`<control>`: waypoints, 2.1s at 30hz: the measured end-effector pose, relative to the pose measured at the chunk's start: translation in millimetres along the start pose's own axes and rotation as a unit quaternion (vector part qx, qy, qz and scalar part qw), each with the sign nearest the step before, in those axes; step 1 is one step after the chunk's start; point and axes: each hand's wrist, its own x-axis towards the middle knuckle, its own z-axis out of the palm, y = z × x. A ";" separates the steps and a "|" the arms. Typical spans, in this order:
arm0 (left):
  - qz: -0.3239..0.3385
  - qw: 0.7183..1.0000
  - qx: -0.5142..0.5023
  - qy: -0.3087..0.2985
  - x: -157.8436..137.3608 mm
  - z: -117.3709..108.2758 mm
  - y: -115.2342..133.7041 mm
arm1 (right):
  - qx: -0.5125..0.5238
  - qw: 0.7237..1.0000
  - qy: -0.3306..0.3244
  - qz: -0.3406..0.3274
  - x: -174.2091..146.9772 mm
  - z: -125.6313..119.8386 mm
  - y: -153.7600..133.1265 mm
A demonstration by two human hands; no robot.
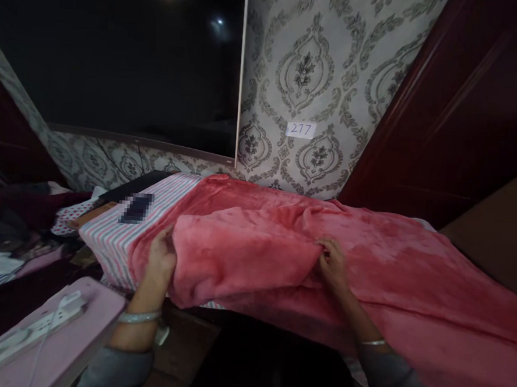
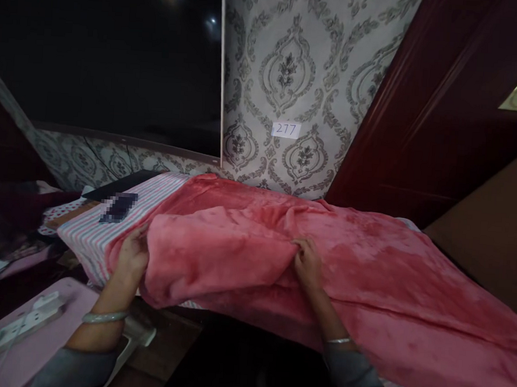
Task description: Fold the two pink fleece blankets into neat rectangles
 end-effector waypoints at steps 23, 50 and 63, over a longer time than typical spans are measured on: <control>0.113 0.968 0.196 -0.108 -92.9 27.8 -25.0 | -0.004 0.999 -0.046 0.024 -48.9 -4.7 24.1; 0.474 0.728 0.469 -0.161 -126.3 60.6 -56.6 | 0.317 0.900 -0.095 0.283 -43.4 4.2 -128.3; 0.259 0.883 0.317 -0.230 -94.4 80.5 -51.9 | 0.175 0.969 -0.066 0.158 6.8 -8.3 -150.6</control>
